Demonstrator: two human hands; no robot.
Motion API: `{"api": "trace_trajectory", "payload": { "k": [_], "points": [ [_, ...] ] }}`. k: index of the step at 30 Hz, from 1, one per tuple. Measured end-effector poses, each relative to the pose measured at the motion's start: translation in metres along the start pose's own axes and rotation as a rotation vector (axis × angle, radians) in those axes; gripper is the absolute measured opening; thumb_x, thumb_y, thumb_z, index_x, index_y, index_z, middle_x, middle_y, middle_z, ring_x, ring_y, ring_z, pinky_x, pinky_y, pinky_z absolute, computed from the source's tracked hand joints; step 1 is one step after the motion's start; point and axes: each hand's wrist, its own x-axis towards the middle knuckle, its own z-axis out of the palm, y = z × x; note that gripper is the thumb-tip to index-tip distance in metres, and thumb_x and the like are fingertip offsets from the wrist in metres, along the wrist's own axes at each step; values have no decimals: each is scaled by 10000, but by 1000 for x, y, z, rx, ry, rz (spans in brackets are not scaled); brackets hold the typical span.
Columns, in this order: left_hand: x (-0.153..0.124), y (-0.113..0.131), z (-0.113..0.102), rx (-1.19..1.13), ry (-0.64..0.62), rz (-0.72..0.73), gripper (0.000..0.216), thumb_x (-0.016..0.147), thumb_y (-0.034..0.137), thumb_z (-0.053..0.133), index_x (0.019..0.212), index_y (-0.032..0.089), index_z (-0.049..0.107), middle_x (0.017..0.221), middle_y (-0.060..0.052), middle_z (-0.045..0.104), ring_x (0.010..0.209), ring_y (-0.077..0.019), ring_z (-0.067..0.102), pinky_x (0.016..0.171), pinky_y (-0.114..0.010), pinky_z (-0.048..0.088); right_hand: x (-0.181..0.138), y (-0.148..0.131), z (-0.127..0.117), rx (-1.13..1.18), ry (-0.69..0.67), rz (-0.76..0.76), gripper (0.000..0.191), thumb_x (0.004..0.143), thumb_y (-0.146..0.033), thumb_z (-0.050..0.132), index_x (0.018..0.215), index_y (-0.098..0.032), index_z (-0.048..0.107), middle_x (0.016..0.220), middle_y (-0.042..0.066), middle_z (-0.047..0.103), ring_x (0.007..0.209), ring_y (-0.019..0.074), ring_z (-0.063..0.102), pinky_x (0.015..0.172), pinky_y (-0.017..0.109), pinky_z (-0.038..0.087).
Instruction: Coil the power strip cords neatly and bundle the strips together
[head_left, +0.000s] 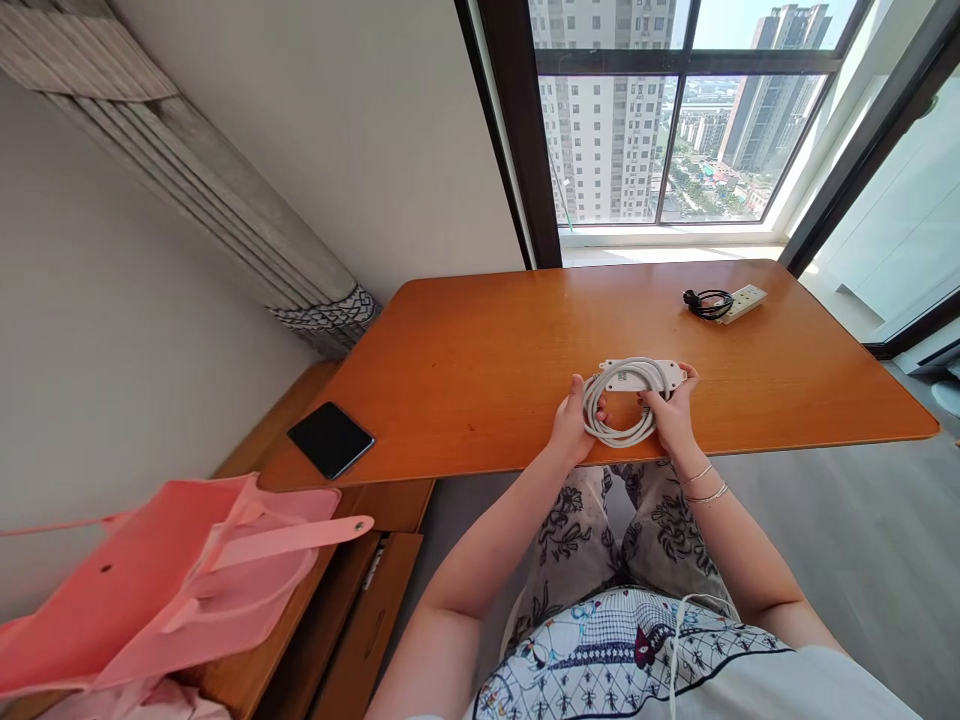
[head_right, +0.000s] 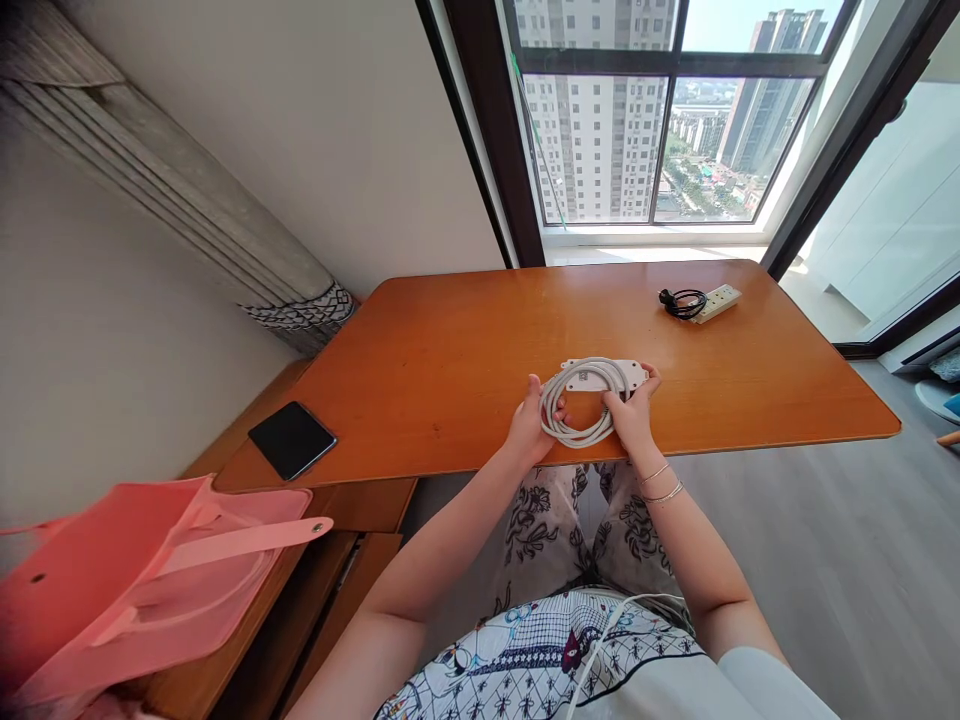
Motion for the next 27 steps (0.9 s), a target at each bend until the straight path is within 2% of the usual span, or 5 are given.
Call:
{"api": "trace_trajectory", "payload": {
  "k": [7,11,15,20,27],
  "points": [
    [5,3,0,-9,33,-40,467,774,553,817,803,182,534,504,126,335,370,-6,240,410,-142,323,0,14,-2,100,-83,22,692,635,-254,735,1201,-298,341,1138,5,540,989,172,599,891,338,564],
    [4,9,-3,46,-39,-47,524,706,572,856,857,176,549,550,110,440,396,-13,318,470,-179,428,3,11,-1,42,-18,-3,659,643,-225,703,1186,-287,336,1101,-3,538,974,159,597,925,316,529],
    [5,11,-6,164,-63,15,616,545,385,973,956,186,558,653,100,549,455,-33,433,537,-225,493,2,4,-1,-64,-2,26,694,619,-214,720,1178,-273,314,1110,3,531,959,147,588,988,315,471],
    [7,6,-3,173,32,36,447,624,230,899,927,181,574,657,115,537,426,-5,347,482,-194,409,1,4,-2,-90,-49,26,757,594,-231,763,1192,-271,300,1155,24,538,991,164,593,988,328,461],
    [8,10,-6,48,-92,-1,498,612,146,872,1011,178,576,671,91,571,460,-22,422,573,-213,484,11,7,-6,-12,-40,94,685,600,-196,708,1156,-282,317,1095,-13,550,966,148,580,920,275,458]
  ]
}}
